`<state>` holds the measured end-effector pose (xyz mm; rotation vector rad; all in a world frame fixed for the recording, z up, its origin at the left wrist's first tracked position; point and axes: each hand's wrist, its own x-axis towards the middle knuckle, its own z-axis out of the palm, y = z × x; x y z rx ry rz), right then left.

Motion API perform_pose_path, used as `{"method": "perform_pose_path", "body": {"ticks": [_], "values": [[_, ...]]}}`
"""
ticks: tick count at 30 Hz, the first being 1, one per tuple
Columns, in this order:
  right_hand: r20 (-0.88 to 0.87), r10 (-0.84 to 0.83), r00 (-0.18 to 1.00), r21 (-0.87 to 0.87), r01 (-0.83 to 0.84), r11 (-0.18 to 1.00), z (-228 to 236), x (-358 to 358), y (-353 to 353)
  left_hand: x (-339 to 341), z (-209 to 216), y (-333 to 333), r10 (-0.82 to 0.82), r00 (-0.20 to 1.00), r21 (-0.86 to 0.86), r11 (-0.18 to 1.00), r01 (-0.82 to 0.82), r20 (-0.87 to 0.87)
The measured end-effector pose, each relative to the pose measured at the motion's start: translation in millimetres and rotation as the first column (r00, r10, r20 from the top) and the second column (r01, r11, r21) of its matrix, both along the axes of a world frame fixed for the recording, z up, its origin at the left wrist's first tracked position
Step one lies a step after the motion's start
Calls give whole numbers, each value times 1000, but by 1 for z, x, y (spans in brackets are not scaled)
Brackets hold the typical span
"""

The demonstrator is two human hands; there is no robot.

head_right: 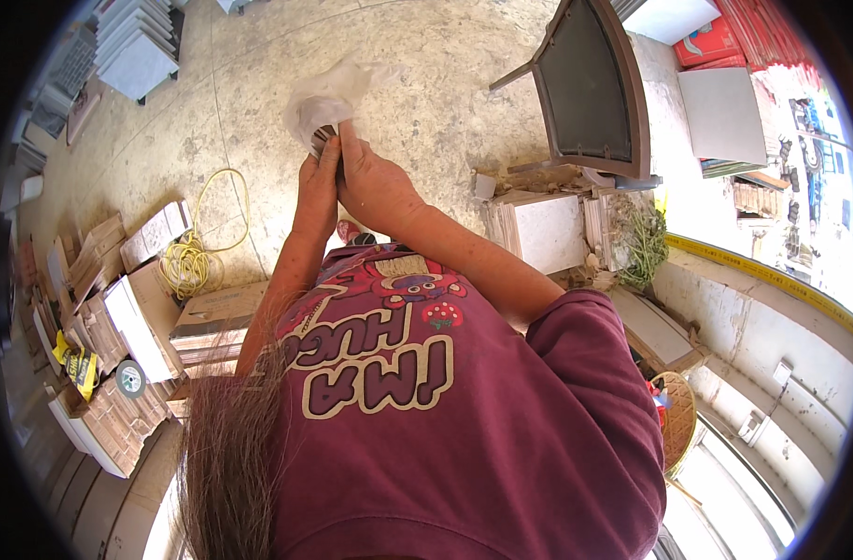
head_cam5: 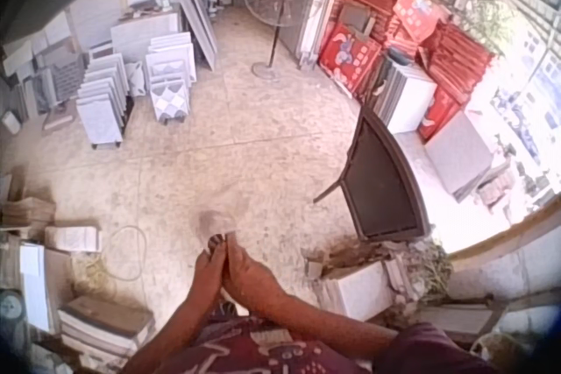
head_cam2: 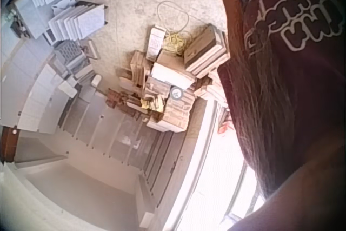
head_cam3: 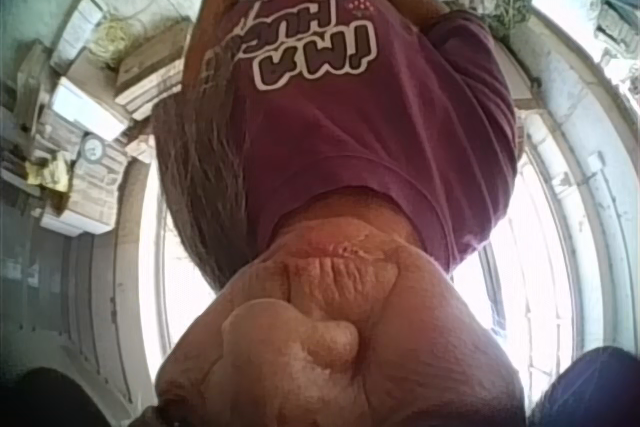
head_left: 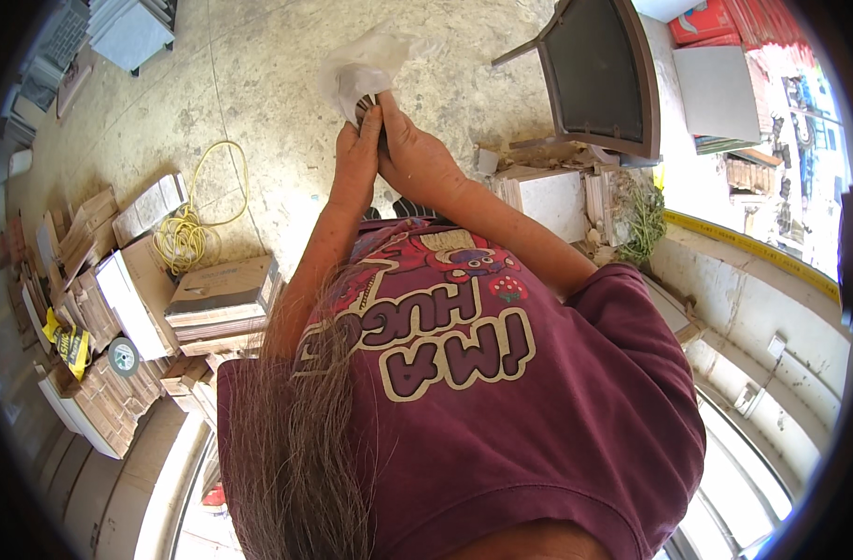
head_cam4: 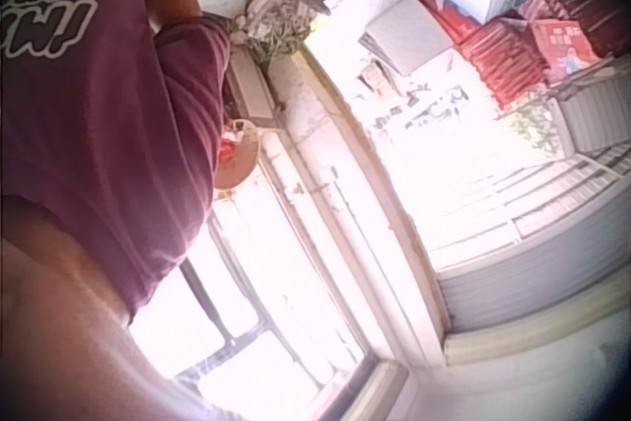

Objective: The person takes several long plastic strips, coils them together by hand, and wraps the coil with a piece of white paper.

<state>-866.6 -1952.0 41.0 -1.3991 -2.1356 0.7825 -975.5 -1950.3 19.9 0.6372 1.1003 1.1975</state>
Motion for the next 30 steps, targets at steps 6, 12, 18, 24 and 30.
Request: {"method": "perform_pose_path", "body": {"ticks": [6,12,18,24,30], "values": [[-56,55,997,-105,-61,993,8,2,0,-3,2,1,38,990,-107,994,-23,135],[0,32,999,-210,-31,977,32,12,7,-13,5,5,84,991,-160,985,-67,107],[-27,-106,994,403,108,909,37,15,32,-14,6,2,-145,987,-120,983,136,-72],[-46,-78,996,470,91,878,29,18,38,-3,-5,-4,-215,968,-99,974,203,-127],[-123,59,991,443,2,896,26,9,28,-8,3,-3,-147,971,-44,989,142,-188]]}}
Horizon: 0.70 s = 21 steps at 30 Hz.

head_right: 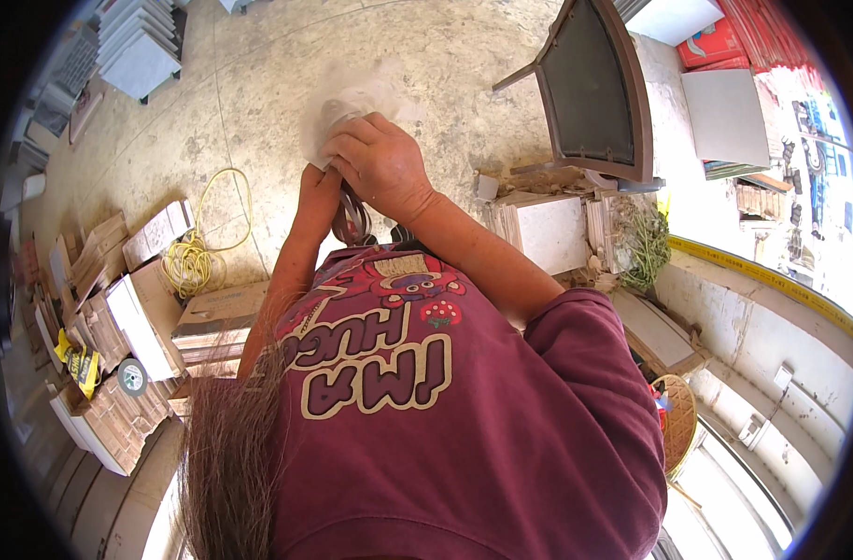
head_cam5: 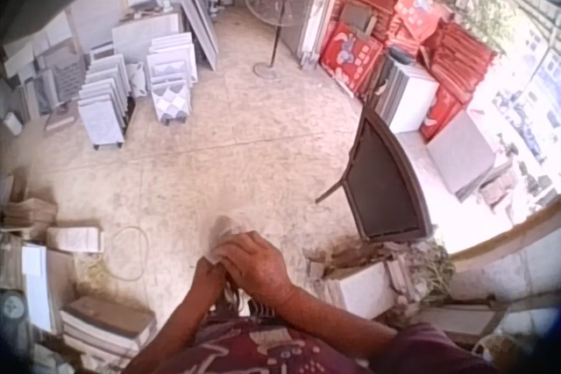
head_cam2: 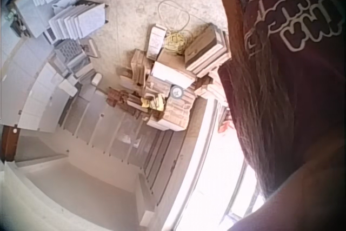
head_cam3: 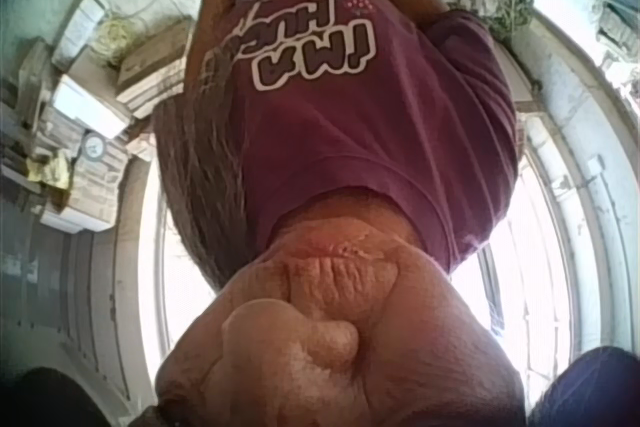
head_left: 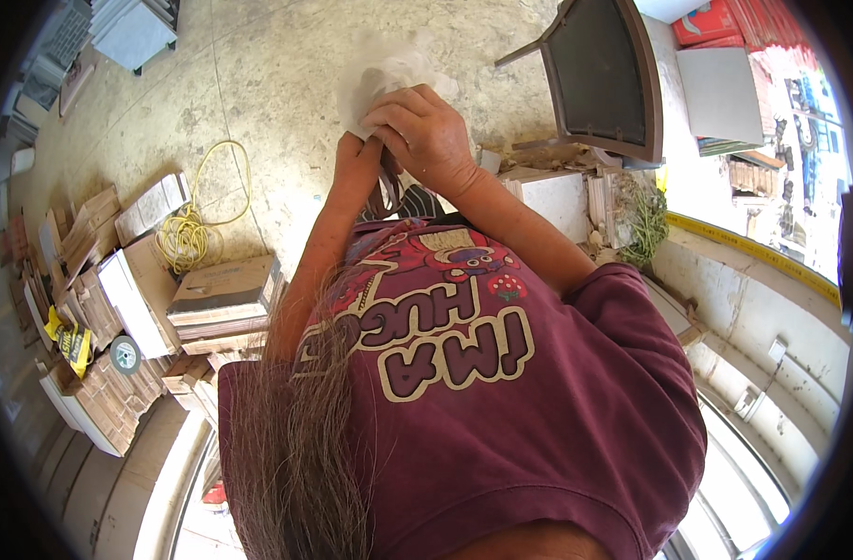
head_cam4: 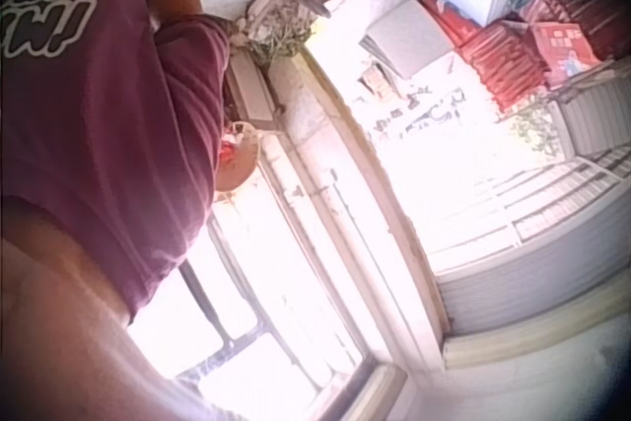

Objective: The person takes several long plastic strips, coils them together by hand, and wraps the coil with a piece of white paper.

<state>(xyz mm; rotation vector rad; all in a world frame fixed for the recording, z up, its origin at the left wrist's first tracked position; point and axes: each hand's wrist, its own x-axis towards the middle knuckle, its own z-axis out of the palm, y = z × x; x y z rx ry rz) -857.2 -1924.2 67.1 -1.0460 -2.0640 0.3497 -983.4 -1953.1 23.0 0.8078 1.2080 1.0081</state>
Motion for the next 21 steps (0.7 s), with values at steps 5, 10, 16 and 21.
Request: {"method": "perform_pose_path", "body": {"ticks": [5,10,16,21], "values": [[-65,44,997,-76,-49,996,-1,0,-3,-9,3,6,50,996,-59,997,-46,72],[-72,20,997,-182,-33,983,-4,0,-7,-12,6,13,158,968,-114,984,-138,194],[-118,-5,993,-277,-29,961,-8,-8,-13,-9,10,14,256,934,-200,957,-209,250],[-100,16,995,-322,-48,946,-9,-10,-16,-13,4,15,289,922,-181,952,-248,257]]}}
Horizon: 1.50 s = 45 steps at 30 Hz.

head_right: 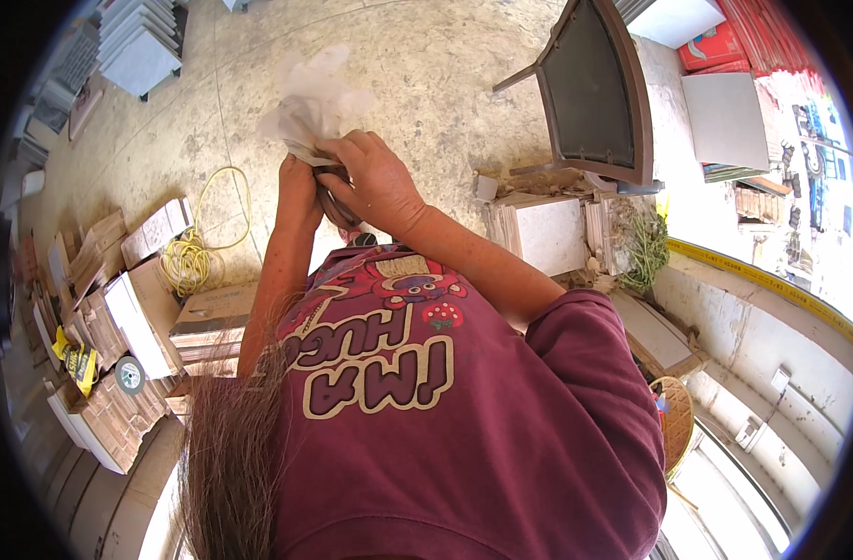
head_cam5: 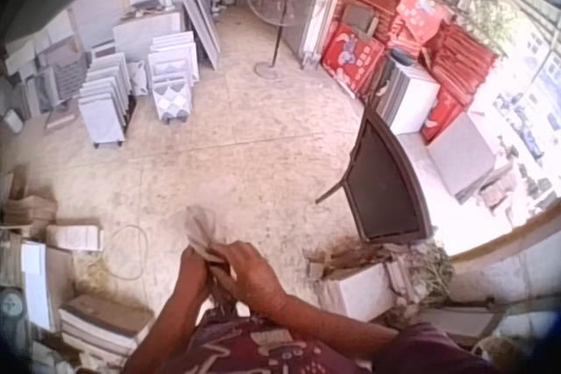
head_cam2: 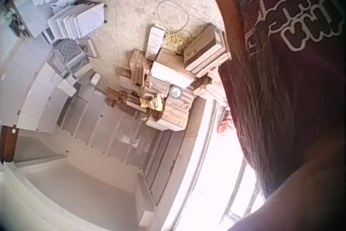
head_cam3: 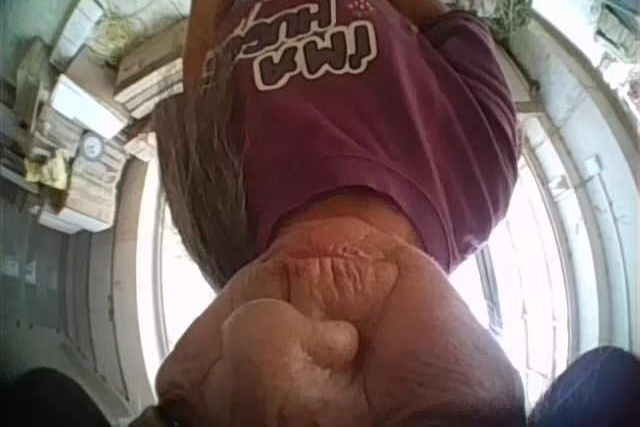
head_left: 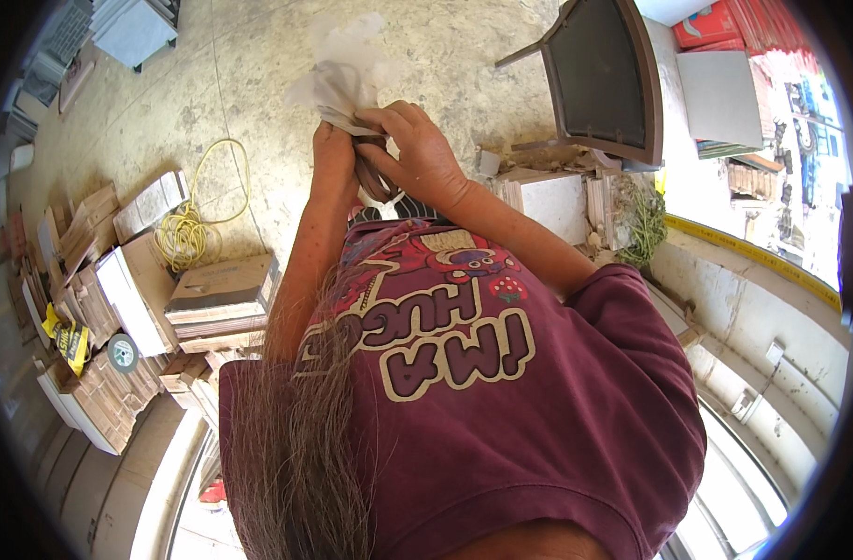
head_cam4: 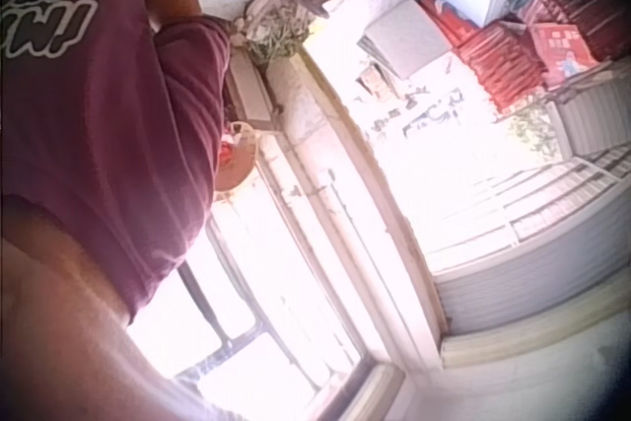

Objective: The person takes several long plastic strips, coils them together by hand, and wraps the coil with a piece of white paper.

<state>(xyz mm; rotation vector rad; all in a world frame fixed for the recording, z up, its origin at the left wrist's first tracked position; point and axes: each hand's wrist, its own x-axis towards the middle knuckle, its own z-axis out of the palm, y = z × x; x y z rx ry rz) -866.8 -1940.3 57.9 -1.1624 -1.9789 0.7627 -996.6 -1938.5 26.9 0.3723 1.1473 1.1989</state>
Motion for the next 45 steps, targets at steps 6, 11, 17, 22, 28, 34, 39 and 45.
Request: {"method": "perform_pose_path", "body": {"ticks": [6,11,17,22,28,34,39,45], "values": [[29,57,998,-1,-57,998,-2,-2,-7,-2,-6,3,77,996,-27,997,-78,-34],[-18,89,996,-188,-91,978,-2,-6,-13,-5,-14,6,110,993,-44,993,-108,35],[-19,80,997,-350,-82,933,-11,-5,-14,2,-13,2,93,995,10,996,-93,22],[-106,19,994,-301,-51,952,-14,-4,-16,15,-6,1,61,991,67,996,-53,-117],[-275,-40,960,-234,-26,972,-30,-3,-11,16,-6,-1,69,935,295,955,40,-348],[-428,-75,901,-332,-79,940,-31,-4,-7,7,-16,-2,120,838,361,927,97,-532],[-482,-158,862,-457,-94,884,-8,-3,-1,5,2,-8,40,634,300,902,309,-773],[-350,-237,906,-480,44,876,-22,8,6,1,-2,-10,124,249,248,787,565,-961]]}}
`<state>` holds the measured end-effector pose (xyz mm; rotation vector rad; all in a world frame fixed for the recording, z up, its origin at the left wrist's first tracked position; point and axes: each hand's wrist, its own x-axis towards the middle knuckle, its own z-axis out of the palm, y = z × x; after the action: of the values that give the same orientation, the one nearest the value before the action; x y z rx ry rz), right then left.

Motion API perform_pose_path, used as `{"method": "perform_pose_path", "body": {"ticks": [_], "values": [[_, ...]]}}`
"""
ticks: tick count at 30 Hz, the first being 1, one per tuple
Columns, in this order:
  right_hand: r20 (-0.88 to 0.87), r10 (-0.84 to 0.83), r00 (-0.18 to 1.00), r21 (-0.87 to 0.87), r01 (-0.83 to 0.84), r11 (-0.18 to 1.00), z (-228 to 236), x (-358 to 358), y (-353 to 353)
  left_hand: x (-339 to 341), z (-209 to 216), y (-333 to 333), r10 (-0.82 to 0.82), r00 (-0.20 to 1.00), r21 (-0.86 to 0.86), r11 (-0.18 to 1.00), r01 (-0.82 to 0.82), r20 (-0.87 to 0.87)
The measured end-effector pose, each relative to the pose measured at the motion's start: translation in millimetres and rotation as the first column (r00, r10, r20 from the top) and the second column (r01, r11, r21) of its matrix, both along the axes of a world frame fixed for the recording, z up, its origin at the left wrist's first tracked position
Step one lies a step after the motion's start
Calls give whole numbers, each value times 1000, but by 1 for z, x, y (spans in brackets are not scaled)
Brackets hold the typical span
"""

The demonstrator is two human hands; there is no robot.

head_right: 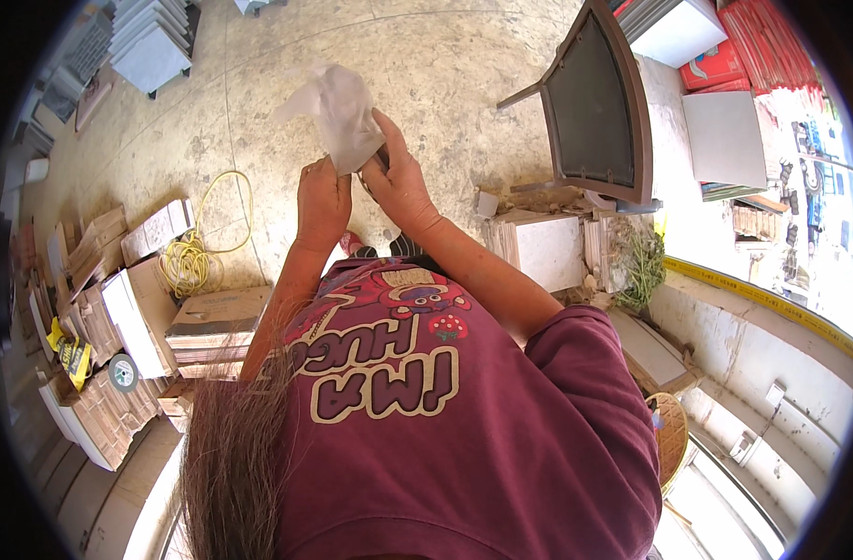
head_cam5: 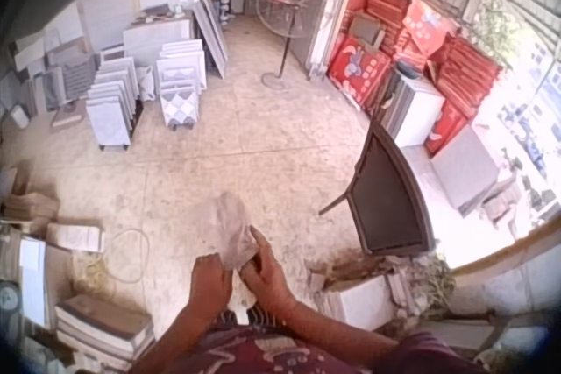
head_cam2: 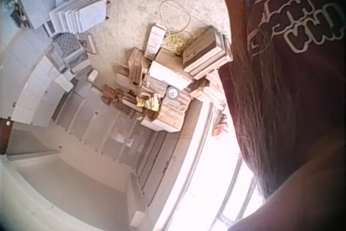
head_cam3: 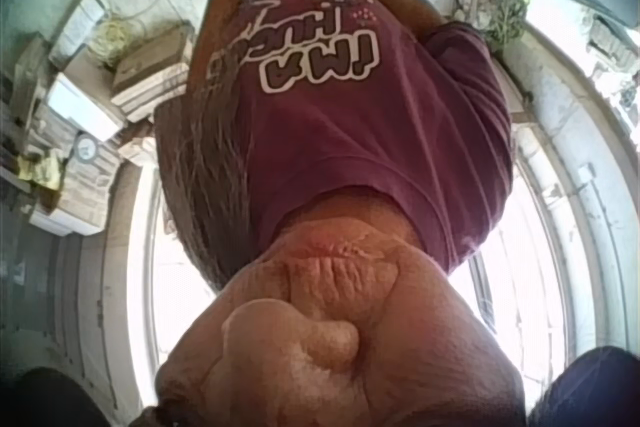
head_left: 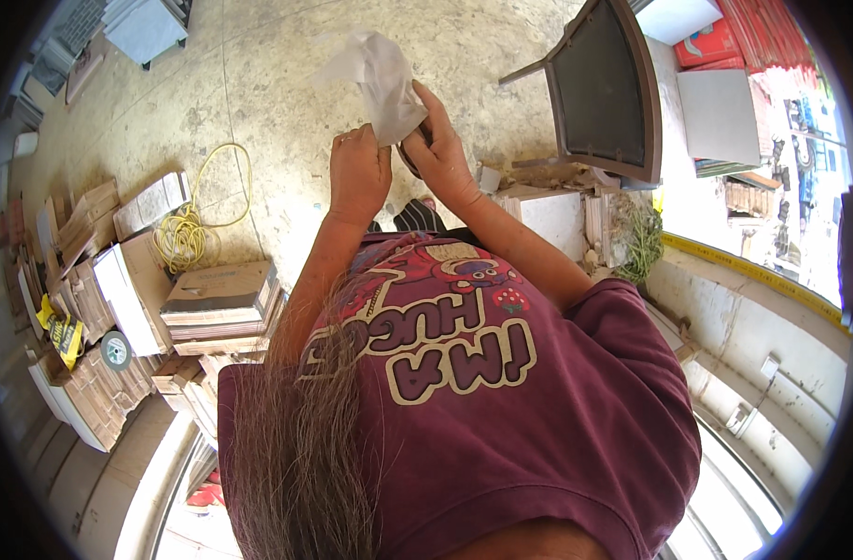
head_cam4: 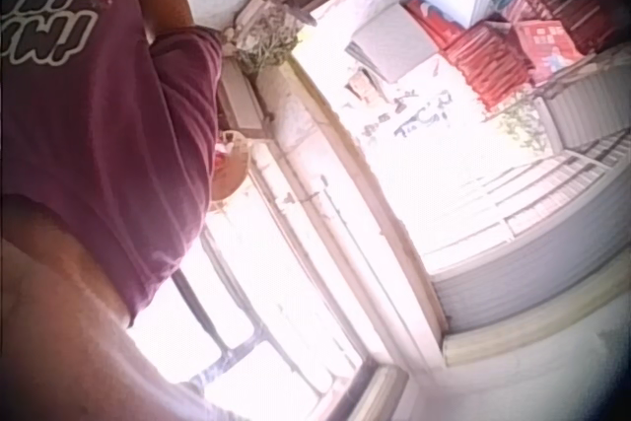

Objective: The person takes several long plastic strips, coils them together by hand, and wraps the coil with a piece of white paper.

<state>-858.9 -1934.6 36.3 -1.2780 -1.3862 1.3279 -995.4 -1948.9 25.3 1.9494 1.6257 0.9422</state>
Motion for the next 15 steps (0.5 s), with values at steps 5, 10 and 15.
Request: {"method": "perform_pose_path", "body": {"ticks": [5,10,15], "values": [[27,-67,997,93,64,994,-6,4,3,-1,8,-2,-72,993,49,996,77,-93],[38,-41,998,21,41,999,1,4,3,-4,1,-4,-82,995,-23,996,81,-49],[143,-29,989,159,6,987,-5,7,6,-22,11,1,-130,911,-366,886,284,391]]}}
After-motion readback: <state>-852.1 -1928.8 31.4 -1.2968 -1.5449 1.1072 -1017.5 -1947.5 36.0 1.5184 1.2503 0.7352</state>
